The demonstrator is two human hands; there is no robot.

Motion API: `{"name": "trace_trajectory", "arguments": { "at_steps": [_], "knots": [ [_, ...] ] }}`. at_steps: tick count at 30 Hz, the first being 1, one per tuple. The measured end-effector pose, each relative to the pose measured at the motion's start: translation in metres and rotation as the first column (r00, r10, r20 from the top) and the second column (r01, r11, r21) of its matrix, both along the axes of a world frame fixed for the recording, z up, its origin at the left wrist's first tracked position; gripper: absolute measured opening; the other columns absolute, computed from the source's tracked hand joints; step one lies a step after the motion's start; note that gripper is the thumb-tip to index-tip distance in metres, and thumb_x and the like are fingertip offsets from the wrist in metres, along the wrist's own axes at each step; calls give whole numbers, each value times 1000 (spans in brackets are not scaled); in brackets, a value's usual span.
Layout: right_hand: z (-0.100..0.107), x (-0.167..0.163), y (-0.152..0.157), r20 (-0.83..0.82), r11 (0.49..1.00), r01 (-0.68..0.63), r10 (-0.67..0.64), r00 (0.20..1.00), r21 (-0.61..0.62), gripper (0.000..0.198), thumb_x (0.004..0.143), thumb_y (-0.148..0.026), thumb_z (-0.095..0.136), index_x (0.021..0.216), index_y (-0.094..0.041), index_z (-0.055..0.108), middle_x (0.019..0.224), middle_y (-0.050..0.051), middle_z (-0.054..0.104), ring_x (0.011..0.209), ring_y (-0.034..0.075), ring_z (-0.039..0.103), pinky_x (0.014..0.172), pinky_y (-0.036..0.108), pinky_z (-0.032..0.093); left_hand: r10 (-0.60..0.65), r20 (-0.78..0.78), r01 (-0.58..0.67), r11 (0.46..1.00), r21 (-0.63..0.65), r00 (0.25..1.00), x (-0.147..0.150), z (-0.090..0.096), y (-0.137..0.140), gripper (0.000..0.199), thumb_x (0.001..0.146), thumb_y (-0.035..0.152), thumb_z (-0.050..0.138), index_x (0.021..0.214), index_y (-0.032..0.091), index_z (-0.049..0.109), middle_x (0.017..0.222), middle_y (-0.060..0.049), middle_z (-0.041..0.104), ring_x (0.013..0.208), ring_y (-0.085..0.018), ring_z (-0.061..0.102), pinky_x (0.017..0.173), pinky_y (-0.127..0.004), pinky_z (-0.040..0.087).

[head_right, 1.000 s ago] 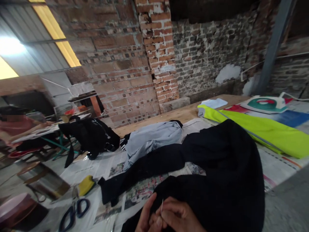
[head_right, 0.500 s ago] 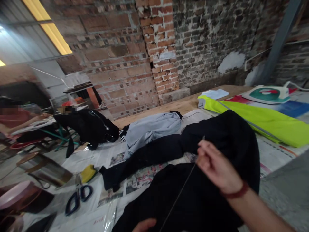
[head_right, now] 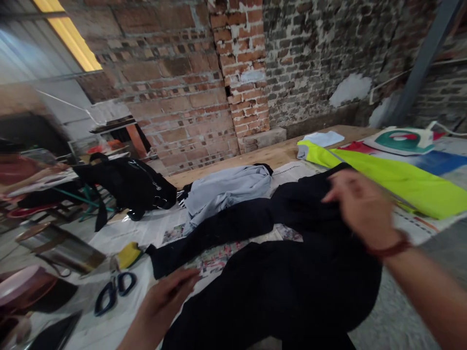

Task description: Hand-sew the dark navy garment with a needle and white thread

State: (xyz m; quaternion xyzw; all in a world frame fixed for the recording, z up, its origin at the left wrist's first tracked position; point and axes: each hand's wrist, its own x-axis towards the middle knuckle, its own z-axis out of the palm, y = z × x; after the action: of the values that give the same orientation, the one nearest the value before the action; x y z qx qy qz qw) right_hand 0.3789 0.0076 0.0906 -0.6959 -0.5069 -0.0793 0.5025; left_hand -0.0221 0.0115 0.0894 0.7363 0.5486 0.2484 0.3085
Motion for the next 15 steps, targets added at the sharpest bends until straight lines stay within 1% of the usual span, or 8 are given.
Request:
{"name": "trace_trajectory", "arguments": {
  "at_steps": [1, 3, 4, 6, 9, 12, 13, 15],
  "knots": [
    [-14, -26, 7, -28, 991, -127, 126, 992, -43, 33, 84, -46, 37, 85, -19, 56, 71, 4, 61, 67, 14, 56, 68, 29, 40, -49, -27, 50, 998, 36, 998, 18, -2, 15, 27, 78, 36, 48, 92, 21, 65, 91, -4, 67, 80, -17, 60, 70, -23, 47],
    [-44, -73, 24, -187, 894, -420, 391, 901, -157, 30, 85, -42, 36, 87, -20, 56, 62, 1, 60, 59, 13, 56, 61, 25, 41, -121, -104, 128, 990, 59, 987, 54, -17, 48, 28, 81, 31, 43, 92, 18, 65, 89, -4, 66, 79, -16, 59, 73, -24, 45],
    [-59, -92, 32, -247, 845, -505, 458, 854, -176, 29, 86, -39, 36, 86, -19, 56, 63, 0, 60, 60, 13, 57, 61, 24, 42, -158, -177, 169, 984, 48, 971, 70, -28, 62, 28, 81, 29, 41, 91, 18, 65, 88, -4, 66, 80, -16, 59, 75, -25, 44],
    [-83, -117, 45, -283, 824, -536, 479, 831, -181, 28, 86, -36, 34, 84, -19, 57, 62, 0, 59, 61, 13, 57, 61, 24, 41, -198, -295, 208, 978, 2, 935, 95, -50, 85, 23, 75, 25, 48, 83, 17, 68, 82, -5, 65, 80, -18, 58, 76, -28, 43],
    [-104, -128, 54, -236, 813, -544, 497, 835, -208, 28, 85, -33, 33, 80, -19, 57, 63, 2, 58, 62, 14, 55, 62, 25, 40, -247, -310, 248, 968, -36, 918, 114, -72, 98, 13, 59, 23, 64, 71, 20, 69, 78, -3, 62, 78, -20, 57, 73, -28, 42],
    [-107, -125, 55, -285, 781, -585, 522, 804, -220, 27, 84, -33, 33, 79, -19, 56, 63, 2, 58, 62, 14, 55, 61, 25, 40, -271, -277, 263, 963, -65, 922, 115, -74, 96, 10, 60, 23, 62, 68, 20, 67, 72, 0, 59, 71, -16, 55, 66, -25, 41],
    [-106, -124, 56, -337, 778, -589, 506, 794, -220, 26, 84, -34, 34, 79, -19, 56, 62, 1, 58, 61, 14, 55, 61, 25, 40, -265, -223, 250, 964, -93, 938, 114, -71, 95, 11, 64, 25, 59, 69, 19, 66, 68, 1, 58, 66, -14, 54, 62, -23, 41],
    [-98, -122, 59, -456, 789, -578, 445, 771, -207, 24, 82, -35, 37, 79, -19, 55, 60, 0, 59, 61, 14, 56, 62, 25, 41, -219, -13, 213, 960, -181, 976, 111, -60, 93, 17, 69, 30, 53, 74, 16, 63, 59, 3, 53, 55, -11, 50, 53, -21, 38]
  ]
}}
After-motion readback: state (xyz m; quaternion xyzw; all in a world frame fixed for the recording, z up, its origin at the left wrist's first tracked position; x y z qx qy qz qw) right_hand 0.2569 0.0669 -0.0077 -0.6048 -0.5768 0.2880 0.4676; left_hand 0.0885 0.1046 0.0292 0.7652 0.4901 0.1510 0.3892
